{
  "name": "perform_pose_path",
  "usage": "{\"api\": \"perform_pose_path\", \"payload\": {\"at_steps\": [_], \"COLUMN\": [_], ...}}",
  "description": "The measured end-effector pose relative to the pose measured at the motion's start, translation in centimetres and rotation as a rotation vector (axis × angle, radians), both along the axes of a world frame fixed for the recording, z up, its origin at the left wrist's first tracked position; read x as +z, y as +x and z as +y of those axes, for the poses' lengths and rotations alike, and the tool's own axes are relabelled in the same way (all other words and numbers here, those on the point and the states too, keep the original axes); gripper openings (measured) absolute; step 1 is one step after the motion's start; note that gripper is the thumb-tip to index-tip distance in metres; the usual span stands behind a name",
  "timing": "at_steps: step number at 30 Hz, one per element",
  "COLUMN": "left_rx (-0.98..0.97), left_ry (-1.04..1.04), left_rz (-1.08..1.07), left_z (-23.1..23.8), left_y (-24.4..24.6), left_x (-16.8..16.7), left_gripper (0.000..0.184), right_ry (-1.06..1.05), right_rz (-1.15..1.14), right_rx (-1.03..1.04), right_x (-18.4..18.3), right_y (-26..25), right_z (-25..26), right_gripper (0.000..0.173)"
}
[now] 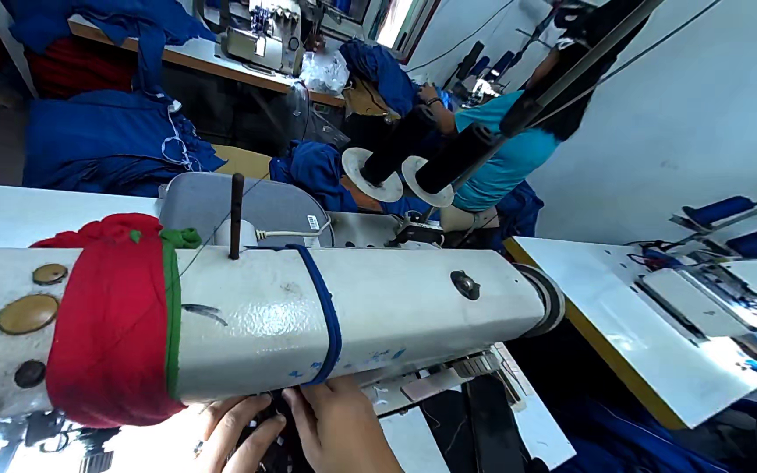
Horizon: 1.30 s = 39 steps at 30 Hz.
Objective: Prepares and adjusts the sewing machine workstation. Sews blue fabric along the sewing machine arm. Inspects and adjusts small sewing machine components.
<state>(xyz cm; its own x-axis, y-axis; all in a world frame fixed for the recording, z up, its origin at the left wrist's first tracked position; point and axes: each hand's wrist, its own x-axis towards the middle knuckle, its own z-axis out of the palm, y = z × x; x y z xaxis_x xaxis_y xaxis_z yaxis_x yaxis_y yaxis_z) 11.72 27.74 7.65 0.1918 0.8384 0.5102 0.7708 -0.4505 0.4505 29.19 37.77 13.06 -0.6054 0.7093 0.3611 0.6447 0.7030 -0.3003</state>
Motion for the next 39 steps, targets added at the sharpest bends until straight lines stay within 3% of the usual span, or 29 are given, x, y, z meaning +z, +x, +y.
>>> {"api": "perform_pose_path", "payload": {"at_steps": [3, 7, 11, 14, 22, 26, 30, 39], "left_rx": [0.042, 0.061, 0.074, 0.069, 0.059, 0.061, 0.060, 0.044], "left_ry": [-0.034, -0.089, -0.114, -0.147, -0.152, -0.148, -0.151, -0.162], "left_rz": [0.048, 0.122, 0.146, 0.156, 0.167, 0.175, 0.162, 0.160], "left_z": [0.1, -0.1, -0.3, -0.4, -0.3, -0.3, -0.4, -0.4], "left_y": [0.1, 0.2, 0.2, 0.2, 0.1, 0.2, 0.2, 0.1], "left_x": [-0.1, 0.2, 0.4, 0.6, 0.9, 1.1, 1.0, 1.2], "left_gripper": [0.085, 0.084, 0.081, 0.080, 0.078, 0.079, 0.079, 0.077], "right_ry": [-0.071, -0.124, -0.538, -0.593, -0.412, -0.492, -0.314, -0.362], "right_rz": [-0.138, -0.158, -0.429, -0.503, -0.453, -0.531, -0.471, -0.388], "right_rx": [-0.014, -0.044, -0.137, -0.148, -0.211, -0.206, -0.240, -0.306], "right_x": [0.9, 1.2, 4.5, 5.0, 3.7, 4.1, 3.2, 2.9], "right_y": [-0.8, -0.9, -2.3, -2.4, -1.7, -1.9, -2.1, -2.2], "right_z": [0.4, 1.5, 2.8, 3.3, 2.7, 2.7, 2.0, 2.2], "right_gripper": [0.021, 0.019, 0.034, 0.035, 0.032, 0.039, 0.035, 0.034]}}
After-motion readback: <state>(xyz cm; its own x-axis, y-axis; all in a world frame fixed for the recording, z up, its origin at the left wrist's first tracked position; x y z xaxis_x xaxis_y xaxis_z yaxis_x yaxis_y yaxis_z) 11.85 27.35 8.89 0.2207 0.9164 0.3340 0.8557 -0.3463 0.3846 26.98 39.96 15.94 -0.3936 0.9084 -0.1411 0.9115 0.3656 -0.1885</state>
